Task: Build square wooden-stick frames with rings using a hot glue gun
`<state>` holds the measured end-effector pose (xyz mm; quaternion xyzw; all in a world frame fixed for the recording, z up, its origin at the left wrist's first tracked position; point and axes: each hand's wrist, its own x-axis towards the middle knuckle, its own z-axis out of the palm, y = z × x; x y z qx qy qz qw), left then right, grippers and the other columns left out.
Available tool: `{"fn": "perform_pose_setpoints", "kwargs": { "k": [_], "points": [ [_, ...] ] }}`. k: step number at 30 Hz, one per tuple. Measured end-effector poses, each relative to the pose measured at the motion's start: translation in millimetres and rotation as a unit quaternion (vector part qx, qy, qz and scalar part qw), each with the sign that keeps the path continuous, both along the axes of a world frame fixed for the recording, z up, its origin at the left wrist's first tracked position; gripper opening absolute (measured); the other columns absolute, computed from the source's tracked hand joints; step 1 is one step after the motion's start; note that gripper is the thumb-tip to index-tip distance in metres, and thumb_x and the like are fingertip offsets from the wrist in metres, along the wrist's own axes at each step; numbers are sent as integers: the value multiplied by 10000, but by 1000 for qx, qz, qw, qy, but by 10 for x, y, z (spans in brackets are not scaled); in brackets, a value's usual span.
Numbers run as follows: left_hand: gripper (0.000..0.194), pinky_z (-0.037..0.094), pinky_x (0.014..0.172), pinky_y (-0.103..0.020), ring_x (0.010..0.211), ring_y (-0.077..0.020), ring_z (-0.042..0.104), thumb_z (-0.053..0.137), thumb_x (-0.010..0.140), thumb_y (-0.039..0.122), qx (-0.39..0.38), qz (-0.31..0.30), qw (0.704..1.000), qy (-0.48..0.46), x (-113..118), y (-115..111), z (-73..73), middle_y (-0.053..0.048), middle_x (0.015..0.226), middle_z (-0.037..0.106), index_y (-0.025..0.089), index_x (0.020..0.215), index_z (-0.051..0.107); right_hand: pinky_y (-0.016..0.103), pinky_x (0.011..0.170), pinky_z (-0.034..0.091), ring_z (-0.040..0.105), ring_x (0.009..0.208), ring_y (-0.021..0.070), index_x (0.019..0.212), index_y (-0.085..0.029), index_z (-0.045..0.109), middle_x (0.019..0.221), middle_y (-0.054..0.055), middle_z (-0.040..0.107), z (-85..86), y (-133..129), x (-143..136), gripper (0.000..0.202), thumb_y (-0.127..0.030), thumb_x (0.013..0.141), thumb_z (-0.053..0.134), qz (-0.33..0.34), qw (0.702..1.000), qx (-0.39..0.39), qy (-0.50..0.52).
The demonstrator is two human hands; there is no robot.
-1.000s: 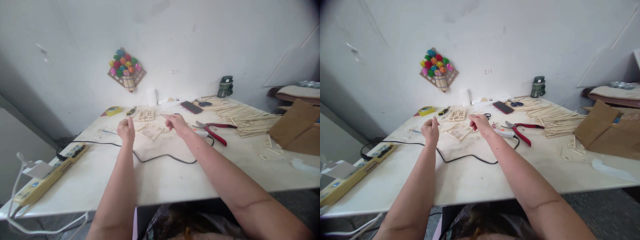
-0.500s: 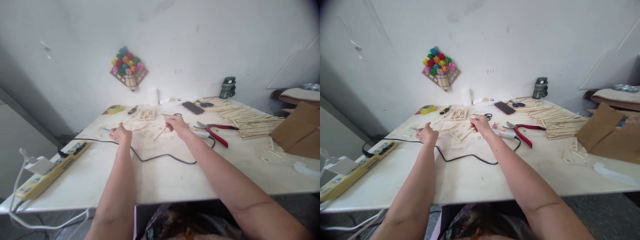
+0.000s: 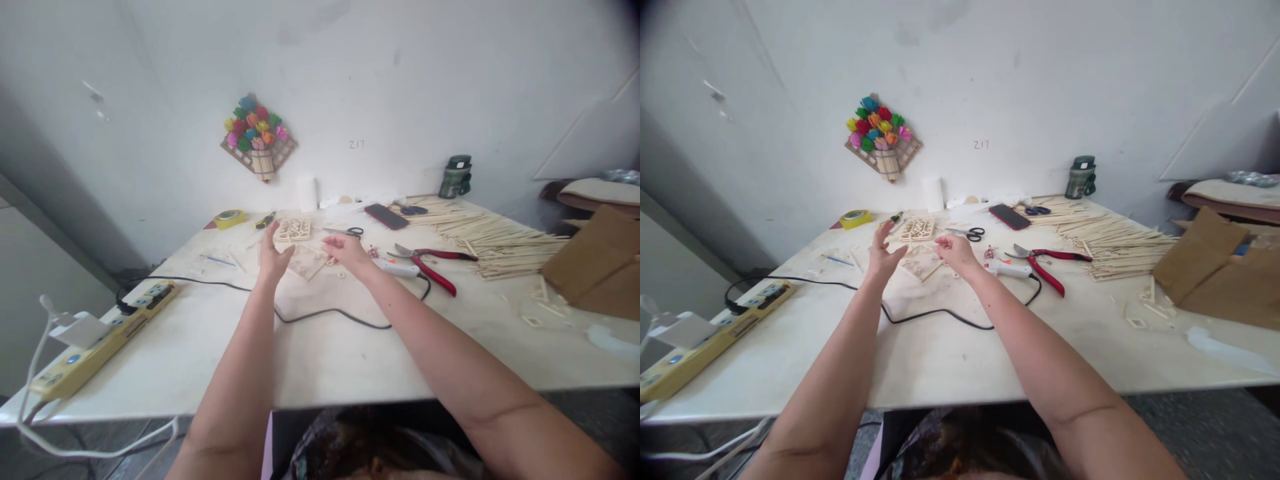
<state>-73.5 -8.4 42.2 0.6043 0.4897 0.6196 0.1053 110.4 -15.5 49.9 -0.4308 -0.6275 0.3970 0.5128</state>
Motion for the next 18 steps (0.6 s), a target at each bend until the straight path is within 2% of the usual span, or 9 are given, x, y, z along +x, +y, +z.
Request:
{"fn": "perform_pose_setpoints", "kwargs": {
  "k": [2, 4, 5, 8, 10, 12, 14, 16, 18],
  "points": [
    [387, 425, 715, -271, 761, -147, 581, 619, 630, 296, -11, -104, 993, -50, 83, -36, 25, -29, 793, 630, 195, 998, 555, 245, 600, 479, 576, 678, 114, 905, -164, 623, 883, 48, 648, 9, -10, -12, 265, -185, 642, 606, -10, 998, 50, -35],
    [262, 432, 589, -259, 504, -116, 526, 594, 675, 374, -84, -185, 977, -69, 160, -88, 52, 5, 525, 555, 151, 811, 608, 273, 700, 476, 582, 788, 134, 988, -186, 613, 1019, 57, 623, 21, -26, -33, 361, -162, 628, 613, -10, 993, 99, -57],
    [251, 426, 550, -248, 440, -100, 484, 599, 678, 390, -99, -211, 970, -67, 194, -117, 64, 24, 449, 503, 146, 734, 611, 279, 730, 471, 581, 831, 141, 1031, -195, 598, 1075, 60, 602, 24, -34, -47, 410, -147, 624, 611, -1, 991, 121, -63],
    [249, 430, 536, -225, 445, -81, 479, 615, 684, 389, -123, -298, 944, -70, 266, -196, 92, 18, 462, 518, 145, 636, 598, 265, 748, 467, 569, 923, 153, 1104, -199, 560, 1183, 63, 544, 19, -55, -101, 489, -105, 625, 592, 39, 984, 163, -61],
    [273, 453, 571, -231, 508, -92, 525, 619, 682, 402, -141, -342, 926, -79, 286, -230, 106, -8, 531, 569, 141, 602, 596, 242, 695, 479, 581, 904, 150, 1061, -190, 583, 1134, 59, 578, 14, -65, -128, 422, -106, 647, 578, 49, 988, 142, -43],
    [297, 470, 593, -247, 552, -109, 557, 612, 680, 428, -144, -349, 921, -99, 281, -243, 117, -31, 585, 604, 137, 622, 615, 218, 575, 481, 611, 754, 137, 919, -165, 631, 929, 55, 653, 22, -78, -134, 243, -149, 685, 567, 51, 995, 79, -29],
    [310, 468, 566, -246, 534, -111, 557, 601, 687, 442, -132, -324, 928, -124, 255, -236, 123, -38, 597, 616, 135, 707, 640, 197, 432, 437, 582, 541, 110, 758, -137, 636, 693, 42, 649, 46, -100, -120, 110, -194, 713, 553, 56, 998, 9, -22],
    [307, 443, 508, -225, 476, -93, 522, 603, 686, 435, -112, -291, 939, -147, 220, -214, 119, -20, 547, 593, 136, 743, 642, 189, 346, 381, 515, 412, 86, 677, -122, 611, 570, 27, 610, 83, -128, -97, 121, -221, 718, 554, 67, 997, -27, -2],
    [287, 421, 473, -206, 444, -74, 481, 618, 672, 420, -94, -267, 946, -159, 190, -184, 104, 5, 492, 542, 135, 643, 613, 185, 321, 360, 476, 369, 73, 690, -121, 604, 521, 7, 585, 120, -149, -76, 136, -248, 716, 565, 72, 996, -26, 37]
  ]
}}
